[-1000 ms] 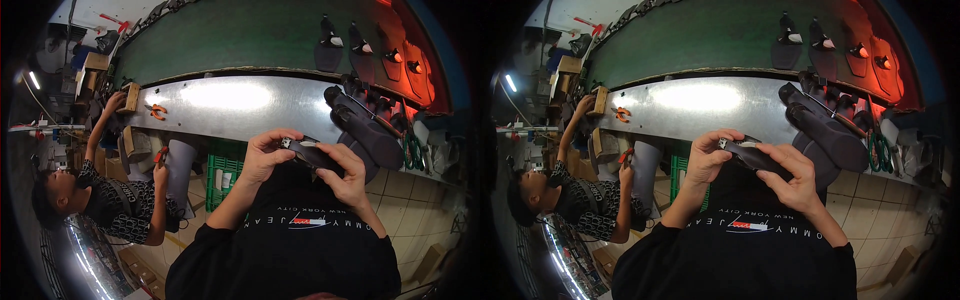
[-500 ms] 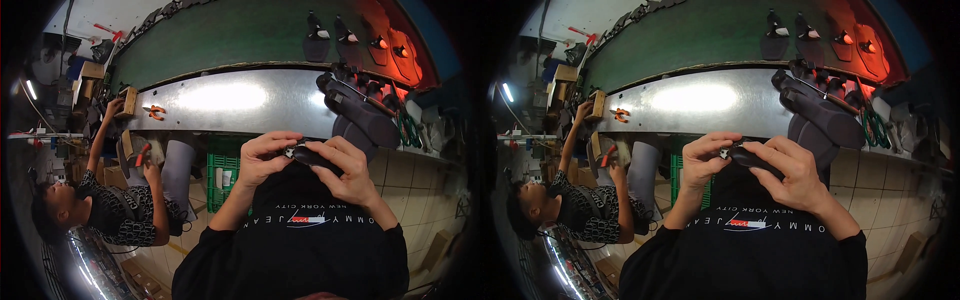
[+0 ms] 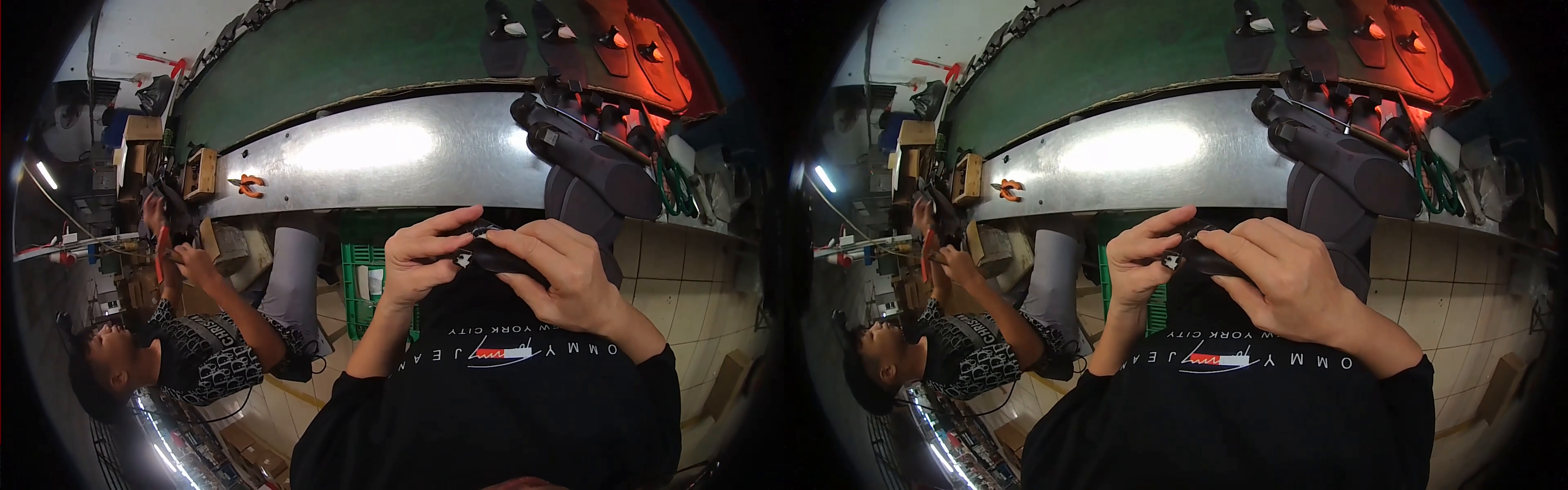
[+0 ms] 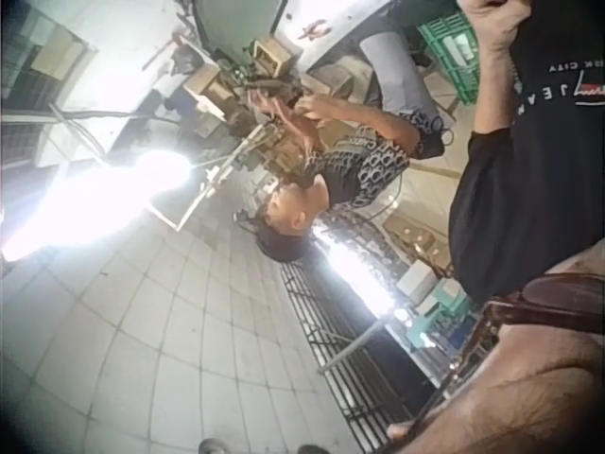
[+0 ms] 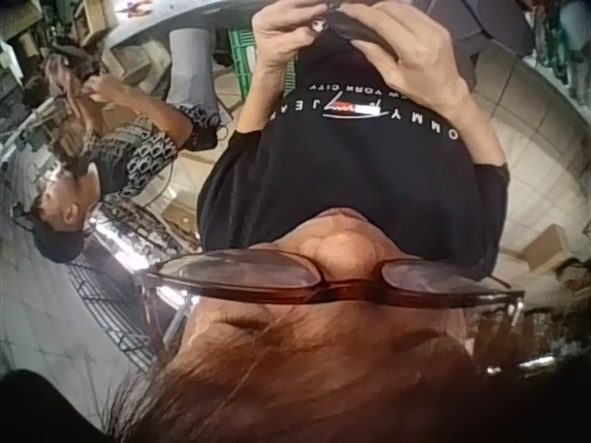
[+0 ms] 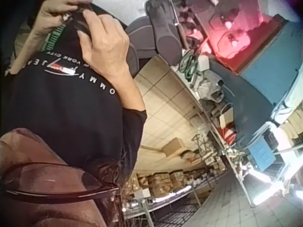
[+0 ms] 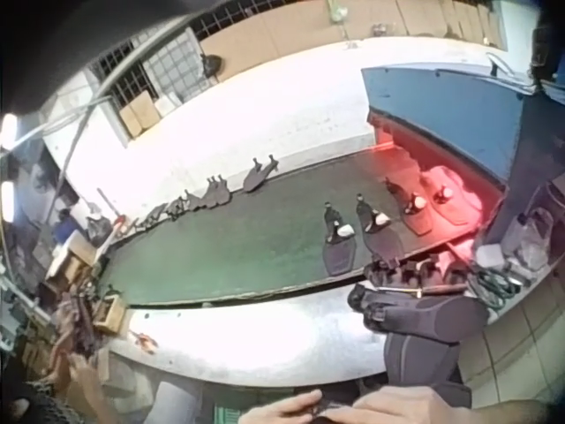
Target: Manually assemble shoe components by attaching heels and soles at a factory workbench.
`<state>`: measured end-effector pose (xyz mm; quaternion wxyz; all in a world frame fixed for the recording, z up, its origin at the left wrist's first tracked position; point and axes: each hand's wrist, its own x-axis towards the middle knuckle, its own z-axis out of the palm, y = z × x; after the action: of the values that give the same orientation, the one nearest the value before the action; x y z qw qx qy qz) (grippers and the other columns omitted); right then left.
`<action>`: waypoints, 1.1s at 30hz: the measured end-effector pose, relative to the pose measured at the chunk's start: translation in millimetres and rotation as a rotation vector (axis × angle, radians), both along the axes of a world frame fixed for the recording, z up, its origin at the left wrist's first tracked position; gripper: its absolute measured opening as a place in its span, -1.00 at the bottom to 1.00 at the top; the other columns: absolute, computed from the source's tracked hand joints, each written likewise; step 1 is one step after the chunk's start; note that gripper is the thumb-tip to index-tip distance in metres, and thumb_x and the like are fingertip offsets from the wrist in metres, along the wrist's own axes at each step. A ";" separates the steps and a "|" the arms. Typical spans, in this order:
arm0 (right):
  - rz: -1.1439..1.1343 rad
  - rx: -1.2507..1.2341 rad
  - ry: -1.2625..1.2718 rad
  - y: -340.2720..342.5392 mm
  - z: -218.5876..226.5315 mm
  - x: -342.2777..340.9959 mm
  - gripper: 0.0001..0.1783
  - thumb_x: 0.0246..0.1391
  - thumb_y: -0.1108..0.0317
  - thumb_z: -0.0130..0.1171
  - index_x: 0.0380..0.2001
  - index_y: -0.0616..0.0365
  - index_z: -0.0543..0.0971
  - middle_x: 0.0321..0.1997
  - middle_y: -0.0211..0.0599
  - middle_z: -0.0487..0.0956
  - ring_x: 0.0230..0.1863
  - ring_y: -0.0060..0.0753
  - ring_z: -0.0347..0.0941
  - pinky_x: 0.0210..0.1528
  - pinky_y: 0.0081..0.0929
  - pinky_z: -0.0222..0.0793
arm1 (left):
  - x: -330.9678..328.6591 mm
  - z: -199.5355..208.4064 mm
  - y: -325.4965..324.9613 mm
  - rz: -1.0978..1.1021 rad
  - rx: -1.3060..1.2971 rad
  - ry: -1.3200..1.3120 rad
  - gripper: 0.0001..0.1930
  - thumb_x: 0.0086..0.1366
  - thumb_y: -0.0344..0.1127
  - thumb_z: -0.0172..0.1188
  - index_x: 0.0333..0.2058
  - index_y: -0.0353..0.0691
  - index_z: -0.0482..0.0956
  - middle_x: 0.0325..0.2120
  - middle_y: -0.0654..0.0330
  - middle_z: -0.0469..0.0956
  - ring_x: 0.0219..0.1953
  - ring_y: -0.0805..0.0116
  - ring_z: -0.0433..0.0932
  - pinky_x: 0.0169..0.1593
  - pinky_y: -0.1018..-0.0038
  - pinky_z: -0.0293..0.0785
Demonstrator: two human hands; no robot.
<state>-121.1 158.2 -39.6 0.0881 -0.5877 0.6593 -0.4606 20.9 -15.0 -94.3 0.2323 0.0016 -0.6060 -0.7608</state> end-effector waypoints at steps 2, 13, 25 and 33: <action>0.003 0.005 0.001 -2.0 -2.5 -2.4 -0.53 -0.25 0.48 0.31 -0.14 0.20 0.53 -0.40 -0.26 0.47 -0.41 -0.22 0.45 -0.38 -0.38 0.39 | -2.2 1.4 -1.7 -0.002 -0.074 -0.014 -0.54 -0.16 -0.71 0.09 -0.19 -0.33 0.63 0.01 -0.24 0.43 -0.03 0.16 0.54 -0.06 0.53 0.46; 0.007 0.115 -0.107 -15.7 -13.3 -22.2 -0.50 -0.23 0.49 0.29 -0.10 0.23 0.50 -0.36 -0.22 0.49 -0.37 -0.18 0.47 -0.34 -0.35 0.40 | -18.1 6.5 -0.5 0.041 -0.232 -0.144 -0.56 -0.01 -0.70 0.07 -0.08 -0.38 0.55 0.08 -0.16 0.39 0.03 0.26 0.49 -0.08 0.58 0.45; -0.023 0.163 -0.420 -24.3 -45.0 -32.3 -0.85 -0.17 0.51 0.23 -0.41 0.15 0.60 -0.44 -0.24 0.51 -0.41 -0.23 0.49 -0.39 -0.42 0.37 | -28.5 -1.3 9.5 0.017 0.170 -0.481 -0.49 0.19 -0.66 -0.20 0.13 -0.27 0.37 0.19 0.04 0.28 0.04 0.33 0.45 -0.17 0.55 0.58; 0.090 0.145 -0.015 -26.9 -40.6 -41.5 -0.76 -0.27 0.46 0.32 -0.40 0.07 0.63 -0.34 -0.22 0.46 -0.36 -0.19 0.46 -0.34 -0.40 0.37 | -30.8 -4.6 7.6 0.058 0.224 -0.504 -0.52 0.08 -0.68 -0.04 0.03 -0.33 0.46 0.04 -0.05 0.43 -0.07 0.34 0.53 -0.30 0.62 0.59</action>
<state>-162.5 131.3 -80.2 0.1561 -0.6052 0.6632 -0.4118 -9.9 -7.4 -98.8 0.0945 0.2340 -0.5566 -0.7915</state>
